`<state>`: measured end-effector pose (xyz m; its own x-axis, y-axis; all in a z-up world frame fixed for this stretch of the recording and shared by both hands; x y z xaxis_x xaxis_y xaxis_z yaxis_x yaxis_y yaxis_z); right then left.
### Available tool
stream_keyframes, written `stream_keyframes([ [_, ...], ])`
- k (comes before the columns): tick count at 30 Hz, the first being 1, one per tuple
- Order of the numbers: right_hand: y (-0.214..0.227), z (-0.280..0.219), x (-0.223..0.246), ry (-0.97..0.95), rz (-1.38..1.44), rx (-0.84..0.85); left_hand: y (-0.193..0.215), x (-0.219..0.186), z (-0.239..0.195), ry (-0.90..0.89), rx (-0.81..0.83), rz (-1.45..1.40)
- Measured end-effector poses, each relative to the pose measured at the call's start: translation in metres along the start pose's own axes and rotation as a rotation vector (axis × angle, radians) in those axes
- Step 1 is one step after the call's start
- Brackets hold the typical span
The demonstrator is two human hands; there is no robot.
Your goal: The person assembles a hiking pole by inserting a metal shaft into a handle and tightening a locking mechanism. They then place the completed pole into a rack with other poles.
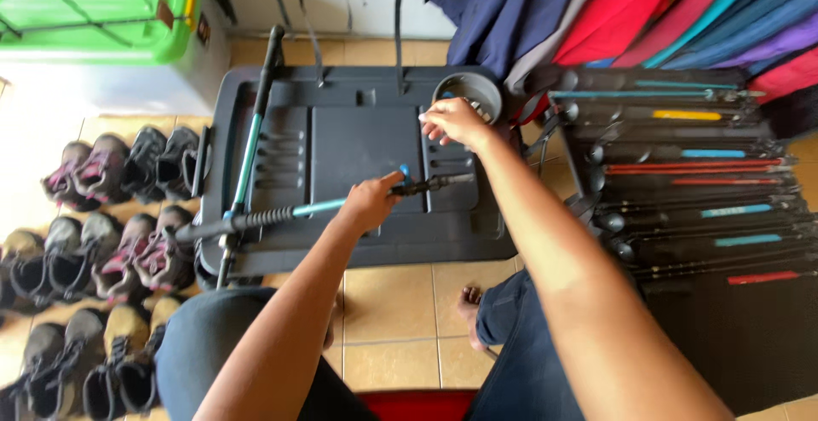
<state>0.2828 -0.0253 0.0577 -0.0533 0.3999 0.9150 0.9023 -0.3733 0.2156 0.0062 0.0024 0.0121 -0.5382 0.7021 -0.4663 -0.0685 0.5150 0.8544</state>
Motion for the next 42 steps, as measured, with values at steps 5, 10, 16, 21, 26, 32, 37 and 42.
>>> stream_keyframes([
  [5,-0.030,-0.079,0.026,-0.023,-0.169,0.393,0.000,0.000,0.000,-0.003,-0.031,-0.024],
  [10,-0.034,-0.066,-0.014,0.067,-0.181,0.335,0.004,-0.004,0.000,-0.021,-0.042,-0.045],
  [16,-0.046,-0.060,-0.034,0.052,-0.176,0.206,0.011,-0.006,-0.007,-0.009,-0.007,-0.085],
  [21,-0.045,-0.050,-0.031,0.017,0.056,0.066,0.035,-0.026,-0.028,-0.019,0.015,-0.209],
  [26,0.000,-0.016,-0.021,-0.081,0.442,-0.160,0.035,-0.026,-0.028,-0.015,0.047,-0.131],
  [32,0.062,0.091,-0.076,-0.063,0.553,-0.381,0.043,-0.036,-0.033,-0.014,0.070,-0.123],
  [37,0.061,0.115,-0.069,-0.019,0.576,-0.443,0.039,-0.031,-0.026,-0.008,0.097,-0.121],
  [42,0.054,0.108,-0.064,-0.012,0.621,-0.475,0.038,-0.029,-0.024,-0.023,0.112,-0.118],
])
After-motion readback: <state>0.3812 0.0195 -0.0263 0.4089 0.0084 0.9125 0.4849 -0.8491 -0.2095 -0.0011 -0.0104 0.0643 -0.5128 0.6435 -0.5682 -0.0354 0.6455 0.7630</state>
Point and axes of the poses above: each hand's wrist, its own z-axis towards the middle knuckle, its own y-axis out of the back of the hand, x = y × z, the point moved 1 cm from there along z, towards the middle knuckle, and after that the axes turned 7 degrees about z, right-handed, at the moved point
